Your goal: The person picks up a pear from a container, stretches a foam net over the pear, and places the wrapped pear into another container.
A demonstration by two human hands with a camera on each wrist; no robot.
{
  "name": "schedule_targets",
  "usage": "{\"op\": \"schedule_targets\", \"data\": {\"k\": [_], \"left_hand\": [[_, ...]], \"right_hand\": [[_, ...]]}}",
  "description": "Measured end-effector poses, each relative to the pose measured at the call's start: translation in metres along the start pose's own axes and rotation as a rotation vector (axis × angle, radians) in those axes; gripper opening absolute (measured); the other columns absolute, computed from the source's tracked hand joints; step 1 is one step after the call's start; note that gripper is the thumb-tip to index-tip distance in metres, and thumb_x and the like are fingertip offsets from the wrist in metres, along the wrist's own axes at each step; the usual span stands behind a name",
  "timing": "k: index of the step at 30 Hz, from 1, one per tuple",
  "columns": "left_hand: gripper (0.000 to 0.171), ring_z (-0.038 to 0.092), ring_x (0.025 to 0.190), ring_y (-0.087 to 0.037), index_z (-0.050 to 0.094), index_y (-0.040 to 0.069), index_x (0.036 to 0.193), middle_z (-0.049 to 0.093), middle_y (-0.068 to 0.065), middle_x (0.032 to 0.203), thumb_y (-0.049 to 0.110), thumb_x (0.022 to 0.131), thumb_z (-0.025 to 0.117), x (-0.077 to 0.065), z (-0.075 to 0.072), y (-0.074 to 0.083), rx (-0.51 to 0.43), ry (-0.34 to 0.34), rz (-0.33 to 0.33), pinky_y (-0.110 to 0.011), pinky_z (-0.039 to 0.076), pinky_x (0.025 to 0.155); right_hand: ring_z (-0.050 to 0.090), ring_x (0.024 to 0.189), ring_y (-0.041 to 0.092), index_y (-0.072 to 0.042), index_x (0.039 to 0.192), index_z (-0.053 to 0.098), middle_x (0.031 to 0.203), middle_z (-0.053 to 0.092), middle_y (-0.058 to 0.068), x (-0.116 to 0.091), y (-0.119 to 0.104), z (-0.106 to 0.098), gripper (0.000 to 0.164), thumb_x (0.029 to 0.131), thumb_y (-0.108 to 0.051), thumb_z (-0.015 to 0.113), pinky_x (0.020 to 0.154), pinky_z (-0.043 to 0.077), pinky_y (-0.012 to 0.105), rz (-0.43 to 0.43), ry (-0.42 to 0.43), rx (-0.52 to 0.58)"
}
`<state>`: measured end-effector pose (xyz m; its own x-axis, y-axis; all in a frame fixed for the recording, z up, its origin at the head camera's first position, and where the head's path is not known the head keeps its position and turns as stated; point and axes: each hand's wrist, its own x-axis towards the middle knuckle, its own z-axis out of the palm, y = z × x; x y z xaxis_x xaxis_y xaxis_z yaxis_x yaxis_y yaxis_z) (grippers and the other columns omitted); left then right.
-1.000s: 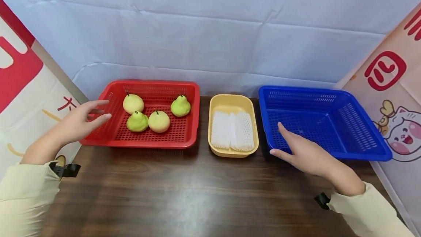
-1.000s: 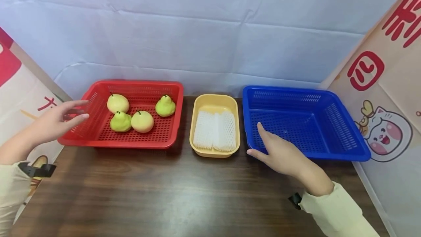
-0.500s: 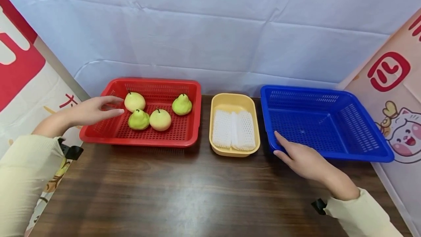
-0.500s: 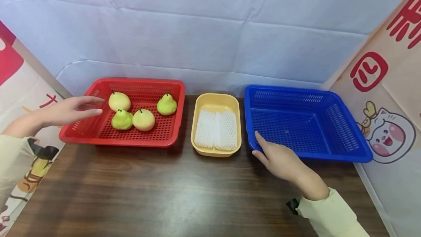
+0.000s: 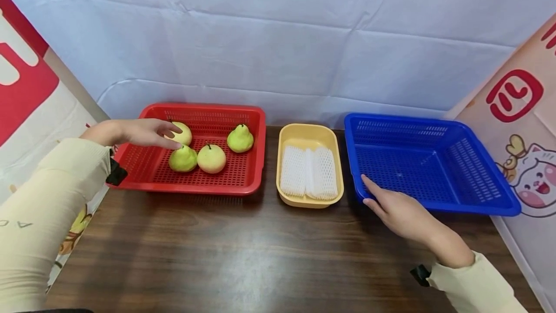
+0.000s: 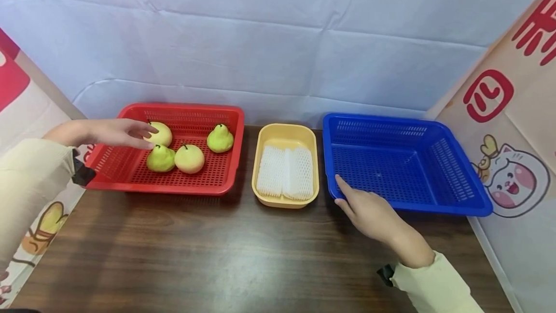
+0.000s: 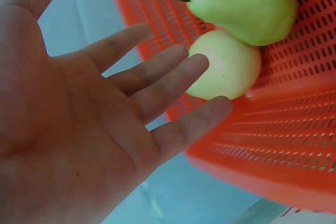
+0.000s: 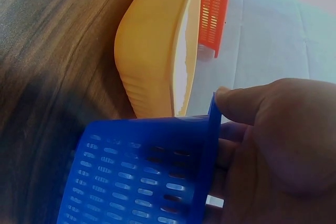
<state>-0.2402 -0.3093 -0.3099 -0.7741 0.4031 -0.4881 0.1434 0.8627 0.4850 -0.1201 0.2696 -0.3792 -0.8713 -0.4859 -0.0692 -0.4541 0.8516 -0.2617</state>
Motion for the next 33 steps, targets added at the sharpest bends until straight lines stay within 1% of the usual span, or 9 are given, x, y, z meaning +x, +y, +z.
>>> {"op": "schedule_targets", "data": {"k": [6,10,13,17,20,22,24,28,33], "left_hand": [[0.073,0.046,0.134,-0.047,0.044,-0.004,0.147,0.049,-0.032,0.144,0.047,0.098,0.063,0.012,0.010,-0.012,-0.012,0.065,-0.013,-0.058,0.045,0.103],[0.072,0.049,0.131,-0.045,0.047,-0.003,0.146,0.051,-0.029,0.142,0.049,0.098,0.062,0.020,0.018,-0.022,-0.026,0.075,-0.013,-0.057,0.046,0.102],[0.070,0.046,0.133,-0.046,0.046,-0.003,0.147,0.048,-0.028,0.145,0.046,0.100,0.060,0.026,0.023,-0.027,-0.061,0.062,0.009,-0.058,0.044,0.104],[0.071,0.038,0.140,-0.048,0.041,-0.003,0.150,0.040,-0.028,0.152,0.044,0.101,0.061,0.032,0.029,-0.031,-0.142,0.038,0.001,-0.059,0.040,0.108],[0.072,0.038,0.140,-0.049,0.040,-0.003,0.151,0.039,-0.029,0.153,0.042,0.100,0.064,0.035,0.031,-0.034,-0.147,0.043,0.002,-0.059,0.040,0.109],[0.072,0.038,0.140,-0.049,0.040,-0.005,0.150,0.040,-0.030,0.152,0.039,0.099,0.066,0.036,0.032,-0.034,-0.128,0.046,0.017,-0.059,0.038,0.110],[0.073,0.038,0.140,-0.049,0.039,-0.007,0.150,0.040,-0.030,0.152,0.035,0.098,0.068,0.037,0.032,-0.035,-0.128,0.026,0.023,-0.059,0.036,0.112],[0.075,0.036,0.141,-0.049,0.038,-0.008,0.150,0.039,-0.030,0.153,0.030,0.095,0.072,0.038,0.031,-0.036,-0.127,-0.040,0.029,-0.059,0.033,0.114],[0.073,0.037,0.138,-0.045,0.043,-0.005,0.149,0.040,-0.029,0.151,0.030,0.093,0.075,0.038,0.031,-0.036,-0.110,-0.079,0.015,-0.060,0.035,0.112]], "right_hand": [[0.071,0.098,0.034,0.007,0.152,0.037,0.118,0.070,0.023,0.000,-0.001,0.000,0.059,0.105,-0.022,0.058,0.083,0.056,0.055,0.003,0.005,-0.008],[0.068,0.107,0.039,0.007,0.152,0.038,0.125,0.066,0.026,0.001,-0.001,-0.001,0.058,0.106,-0.023,0.057,0.088,0.054,0.057,0.015,-0.007,-0.005],[0.064,0.115,0.042,0.007,0.151,0.039,0.132,0.062,0.029,0.001,-0.001,-0.001,0.057,0.106,-0.023,0.056,0.092,0.051,0.058,0.029,-0.019,0.005],[0.063,0.118,0.043,0.007,0.151,0.039,0.134,0.060,0.029,0.002,-0.002,-0.001,0.056,0.106,-0.023,0.055,0.094,0.050,0.059,0.034,-0.028,0.017],[0.062,0.119,0.043,0.007,0.151,0.039,0.135,0.059,0.029,0.002,-0.003,0.000,0.057,0.106,-0.023,0.055,0.095,0.050,0.059,0.033,-0.031,0.023],[0.062,0.119,0.043,0.007,0.152,0.039,0.136,0.059,0.029,0.002,-0.003,0.000,0.057,0.107,-0.024,0.055,0.096,0.050,0.059,0.036,-0.032,0.025],[0.062,0.120,0.043,0.007,0.152,0.039,0.136,0.059,0.029,0.001,-0.003,0.000,0.057,0.107,-0.024,0.055,0.096,0.049,0.059,0.037,-0.032,0.025],[0.061,0.120,0.043,0.007,0.152,0.039,0.137,0.058,0.029,0.000,-0.003,-0.001,0.056,0.107,-0.024,0.054,0.096,0.049,0.060,0.037,-0.029,0.021],[0.061,0.121,0.043,0.007,0.151,0.039,0.137,0.058,0.029,0.001,-0.003,-0.001,0.056,0.107,-0.024,0.054,0.097,0.049,0.059,0.032,-0.026,0.021]]}}
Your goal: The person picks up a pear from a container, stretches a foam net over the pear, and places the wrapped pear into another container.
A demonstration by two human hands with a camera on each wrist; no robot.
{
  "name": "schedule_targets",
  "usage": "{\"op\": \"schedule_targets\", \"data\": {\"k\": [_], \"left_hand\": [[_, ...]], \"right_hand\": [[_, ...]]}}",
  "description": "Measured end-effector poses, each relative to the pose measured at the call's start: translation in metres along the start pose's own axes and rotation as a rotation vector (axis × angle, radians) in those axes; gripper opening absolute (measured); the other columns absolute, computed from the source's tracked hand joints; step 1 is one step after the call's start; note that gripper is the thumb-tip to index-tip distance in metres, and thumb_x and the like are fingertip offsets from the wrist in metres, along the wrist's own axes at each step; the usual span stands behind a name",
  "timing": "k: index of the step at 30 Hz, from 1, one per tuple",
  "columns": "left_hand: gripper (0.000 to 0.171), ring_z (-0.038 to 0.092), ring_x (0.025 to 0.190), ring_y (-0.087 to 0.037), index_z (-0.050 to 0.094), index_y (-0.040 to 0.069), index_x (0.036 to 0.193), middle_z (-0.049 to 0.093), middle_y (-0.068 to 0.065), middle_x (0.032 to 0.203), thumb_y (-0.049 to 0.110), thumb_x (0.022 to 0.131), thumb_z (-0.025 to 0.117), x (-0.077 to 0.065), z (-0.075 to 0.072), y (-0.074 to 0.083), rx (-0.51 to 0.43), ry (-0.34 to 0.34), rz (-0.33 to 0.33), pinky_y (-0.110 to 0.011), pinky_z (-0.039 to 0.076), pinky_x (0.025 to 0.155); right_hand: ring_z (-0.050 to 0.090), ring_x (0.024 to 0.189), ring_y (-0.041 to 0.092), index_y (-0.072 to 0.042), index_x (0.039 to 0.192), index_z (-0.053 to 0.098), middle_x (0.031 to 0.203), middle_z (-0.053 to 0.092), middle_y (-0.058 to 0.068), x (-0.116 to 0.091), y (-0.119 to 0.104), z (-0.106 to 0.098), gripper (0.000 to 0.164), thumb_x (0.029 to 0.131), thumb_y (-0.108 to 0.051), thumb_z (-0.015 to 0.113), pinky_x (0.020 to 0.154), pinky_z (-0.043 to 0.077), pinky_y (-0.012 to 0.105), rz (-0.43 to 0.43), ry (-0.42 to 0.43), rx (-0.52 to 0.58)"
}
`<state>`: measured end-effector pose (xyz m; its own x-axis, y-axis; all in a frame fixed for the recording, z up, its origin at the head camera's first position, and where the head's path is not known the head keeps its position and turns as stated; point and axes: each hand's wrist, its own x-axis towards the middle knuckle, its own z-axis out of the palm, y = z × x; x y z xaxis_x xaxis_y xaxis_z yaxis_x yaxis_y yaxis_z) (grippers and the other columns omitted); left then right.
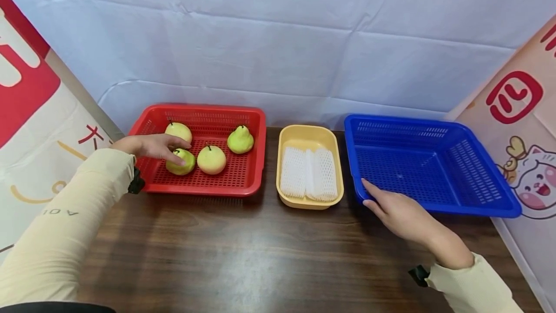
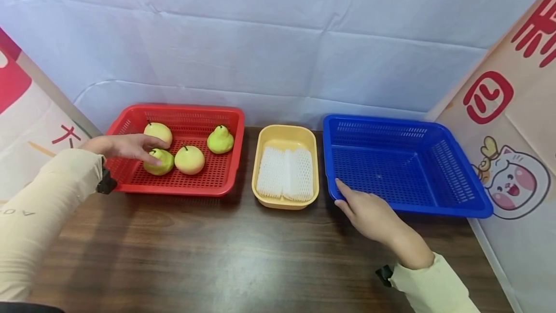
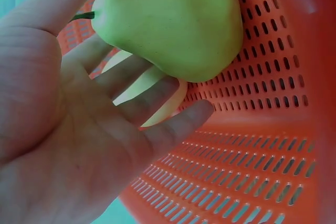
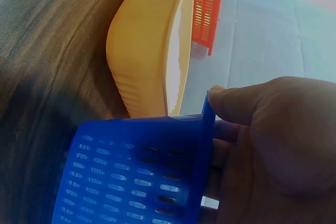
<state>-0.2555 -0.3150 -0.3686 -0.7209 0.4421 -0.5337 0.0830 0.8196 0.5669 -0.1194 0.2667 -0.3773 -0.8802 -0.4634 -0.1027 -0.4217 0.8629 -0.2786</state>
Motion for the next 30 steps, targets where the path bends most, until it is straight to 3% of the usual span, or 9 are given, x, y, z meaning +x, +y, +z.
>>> {"op": "schedule_targets", "data": {"k": [9,23,27,30], "left_hand": [[0.071,0.038,0.130,-0.041,0.044,-0.004,0.148,0.038,-0.030,0.146,0.024,0.091,0.077,0.005,-0.001,0.006,0.043,-0.064,-0.042,-0.052,0.042,0.106],[0.076,0.041,0.128,-0.039,0.035,-0.006,0.152,0.035,-0.031,0.144,0.010,0.090,0.077,0.010,-0.002,0.009,-0.027,-0.149,-0.086,-0.045,0.048,0.102],[0.082,0.040,0.132,-0.042,0.028,-0.009,0.153,0.031,-0.035,0.147,0.013,0.091,0.076,0.010,-0.002,0.011,0.010,-0.136,-0.115,-0.049,0.048,0.103],[0.082,0.036,0.135,-0.046,0.031,-0.008,0.153,0.031,-0.036,0.149,0.021,0.091,0.078,0.011,-0.003,0.013,0.094,-0.115,-0.108,-0.054,0.044,0.106]], "right_hand": [[0.061,0.120,0.043,0.007,0.151,0.040,0.135,0.059,0.029,0.000,0.000,0.001,0.056,0.107,-0.025,0.054,0.097,0.049,0.060,0.004,-0.005,0.003],[0.063,0.118,0.043,0.007,0.150,0.040,0.133,0.061,0.029,0.000,0.001,0.002,0.056,0.106,-0.023,0.055,0.096,0.050,0.059,-0.008,0.007,0.000],[0.063,0.118,0.043,0.008,0.150,0.040,0.133,0.061,0.029,0.000,0.001,0.002,0.056,0.106,-0.022,0.055,0.096,0.050,0.059,-0.011,0.008,0.000],[0.062,0.119,0.043,0.008,0.151,0.040,0.133,0.061,0.029,0.000,0.002,0.001,0.056,0.106,-0.022,0.055,0.096,0.049,0.059,-0.007,0.005,0.001]]}}
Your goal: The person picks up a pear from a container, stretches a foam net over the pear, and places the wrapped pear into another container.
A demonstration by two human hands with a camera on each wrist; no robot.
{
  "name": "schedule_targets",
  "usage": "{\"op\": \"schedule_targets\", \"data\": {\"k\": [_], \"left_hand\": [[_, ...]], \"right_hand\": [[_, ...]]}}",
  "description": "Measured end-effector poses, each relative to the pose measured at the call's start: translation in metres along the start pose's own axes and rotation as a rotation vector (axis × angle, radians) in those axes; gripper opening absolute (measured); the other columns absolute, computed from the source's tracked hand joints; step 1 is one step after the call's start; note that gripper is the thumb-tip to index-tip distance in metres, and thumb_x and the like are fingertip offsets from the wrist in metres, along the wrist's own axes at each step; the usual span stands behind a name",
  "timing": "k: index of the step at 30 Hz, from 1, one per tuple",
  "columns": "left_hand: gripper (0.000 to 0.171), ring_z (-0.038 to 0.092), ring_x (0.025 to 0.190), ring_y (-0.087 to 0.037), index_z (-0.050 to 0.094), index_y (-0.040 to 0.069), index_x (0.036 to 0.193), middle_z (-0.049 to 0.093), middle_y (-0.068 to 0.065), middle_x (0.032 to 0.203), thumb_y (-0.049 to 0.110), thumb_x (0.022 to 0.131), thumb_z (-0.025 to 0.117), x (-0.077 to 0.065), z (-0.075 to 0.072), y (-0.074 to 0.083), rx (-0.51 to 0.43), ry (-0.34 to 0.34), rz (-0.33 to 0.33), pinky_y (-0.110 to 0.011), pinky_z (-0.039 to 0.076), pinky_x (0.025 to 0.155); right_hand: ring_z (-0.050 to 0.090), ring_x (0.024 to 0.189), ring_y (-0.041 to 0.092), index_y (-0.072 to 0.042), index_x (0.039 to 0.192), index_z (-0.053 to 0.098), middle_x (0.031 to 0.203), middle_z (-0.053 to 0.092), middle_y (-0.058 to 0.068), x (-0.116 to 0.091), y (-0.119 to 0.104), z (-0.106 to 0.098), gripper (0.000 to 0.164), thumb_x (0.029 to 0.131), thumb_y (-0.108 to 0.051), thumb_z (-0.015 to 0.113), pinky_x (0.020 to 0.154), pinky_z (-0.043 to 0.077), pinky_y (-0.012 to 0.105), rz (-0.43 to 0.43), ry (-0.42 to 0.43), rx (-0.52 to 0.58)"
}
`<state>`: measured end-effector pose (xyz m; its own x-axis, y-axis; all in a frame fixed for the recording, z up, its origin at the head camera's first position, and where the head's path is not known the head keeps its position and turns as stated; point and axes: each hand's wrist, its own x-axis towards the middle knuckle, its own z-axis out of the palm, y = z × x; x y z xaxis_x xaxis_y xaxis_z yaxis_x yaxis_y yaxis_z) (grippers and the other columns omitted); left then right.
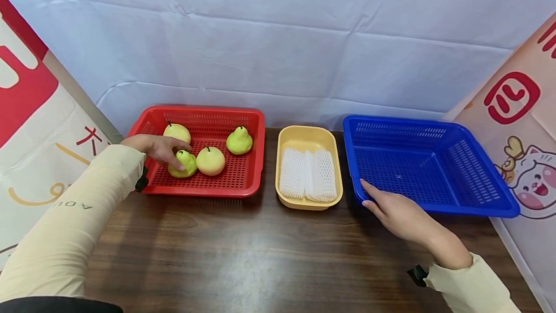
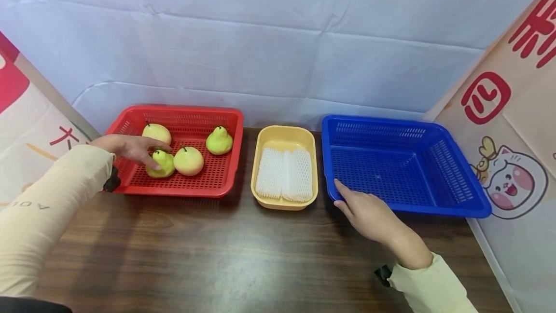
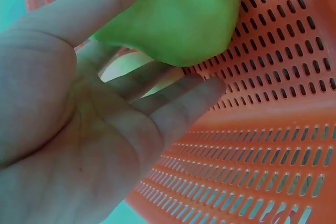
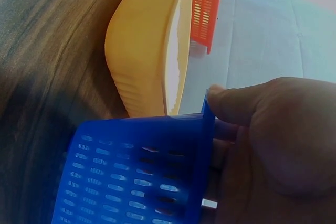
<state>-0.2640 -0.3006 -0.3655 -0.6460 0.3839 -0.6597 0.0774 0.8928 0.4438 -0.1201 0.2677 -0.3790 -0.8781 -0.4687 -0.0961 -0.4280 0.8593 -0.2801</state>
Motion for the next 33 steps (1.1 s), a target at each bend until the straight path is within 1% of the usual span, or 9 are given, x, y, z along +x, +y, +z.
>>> {"op": "schedule_targets", "data": {"k": [2,7,12,18,23,27,30,33], "left_hand": [[0.080,0.034,0.136,-0.046,0.033,-0.007,0.152,0.032,-0.036,0.149,0.023,0.092,0.077,0.0012,-0.0006,0.0006,0.015,-0.002,0.006,-0.055,0.042,0.107],[0.077,0.037,0.134,-0.043,0.031,-0.008,0.152,0.032,-0.035,0.147,0.020,0.094,0.074,0.0029,-0.0031,0.0027,-0.035,-0.040,-0.012,-0.053,0.044,0.106],[0.076,0.040,0.131,-0.039,0.031,-0.010,0.152,0.032,-0.033,0.147,0.018,0.095,0.072,0.0045,-0.0051,0.0031,-0.068,-0.059,-0.017,-0.049,0.046,0.105],[0.076,0.044,0.127,-0.034,0.027,-0.010,0.152,0.034,-0.031,0.144,0.016,0.094,0.070,0.0058,-0.0050,0.0035,-0.152,-0.083,-0.046,-0.047,0.047,0.104],[0.080,0.043,0.130,-0.037,0.025,-0.012,0.152,0.033,-0.031,0.144,0.018,0.094,0.071,0.0063,-0.0047,0.0059,-0.144,-0.093,-0.057,-0.051,0.045,0.107],[0.082,0.039,0.133,-0.040,0.022,-0.011,0.153,0.029,-0.032,0.147,0.015,0.093,0.072,0.0076,-0.0045,0.0059,-0.163,-0.124,-0.061,-0.055,0.041,0.110],[0.082,0.039,0.132,-0.040,0.021,-0.010,0.154,0.029,-0.032,0.146,0.012,0.093,0.071,0.0090,-0.0038,0.0050,-0.186,-0.143,-0.065,-0.055,0.040,0.111],[0.080,0.040,0.132,-0.039,0.023,-0.010,0.153,0.030,-0.032,0.146,0.012,0.093,0.072,0.0093,-0.0027,0.0035,-0.175,-0.138,-0.069,-0.055,0.041,0.110]], "right_hand": [[0.062,0.119,0.043,0.008,0.151,0.040,0.133,0.061,0.029,-0.0002,0.0002,0.0001,0.056,0.106,-0.023,0.055,0.096,0.049,0.059,0.002,-0.003,-0.001],[0.063,0.118,0.043,0.008,0.151,0.040,0.132,0.061,0.029,-0.0010,0.0008,0.0003,0.056,0.106,-0.023,0.055,0.096,0.049,0.059,-0.002,-0.002,-0.001],[0.062,0.118,0.043,0.008,0.151,0.040,0.133,0.061,0.029,-0.0009,0.0015,0.0003,0.055,0.107,-0.023,0.054,0.096,0.049,0.059,-0.008,0.000,0.001],[0.062,0.119,0.043,0.007,0.151,0.039,0.134,0.060,0.029,-0.0004,0.0016,0.0000,0.056,0.107,-0.023,0.054,0.096,0.049,0.059,-0.010,-0.003,0.003],[0.061,0.120,0.043,0.007,0.151,0.039,0.136,0.059,0.030,0.0003,0.0015,-0.0009,0.056,0.107,-0.023,0.054,0.096,0.049,0.059,0.000,-0.011,0.004],[0.061,0.121,0.044,0.007,0.152,0.038,0.137,0.058,0.030,0.0007,0.0013,-0.0013,0.056,0.107,-0.023,0.054,0.097,0.049,0.060,0.007,-0.017,0.007],[0.060,0.121,0.044,0.007,0.152,0.039,0.137,0.058,0.030,0.0006,0.0011,-0.0014,0.056,0.107,-0.023,0.054,0.097,0.049,0.060,0.007,-0.019,0.008],[0.061,0.121,0.044,0.007,0.152,0.039,0.137,0.058,0.030,0.0004,0.0009,-0.0015,0.056,0.107,-0.023,0.055,0.097,0.049,0.059,0.004,-0.020,0.011]]}}
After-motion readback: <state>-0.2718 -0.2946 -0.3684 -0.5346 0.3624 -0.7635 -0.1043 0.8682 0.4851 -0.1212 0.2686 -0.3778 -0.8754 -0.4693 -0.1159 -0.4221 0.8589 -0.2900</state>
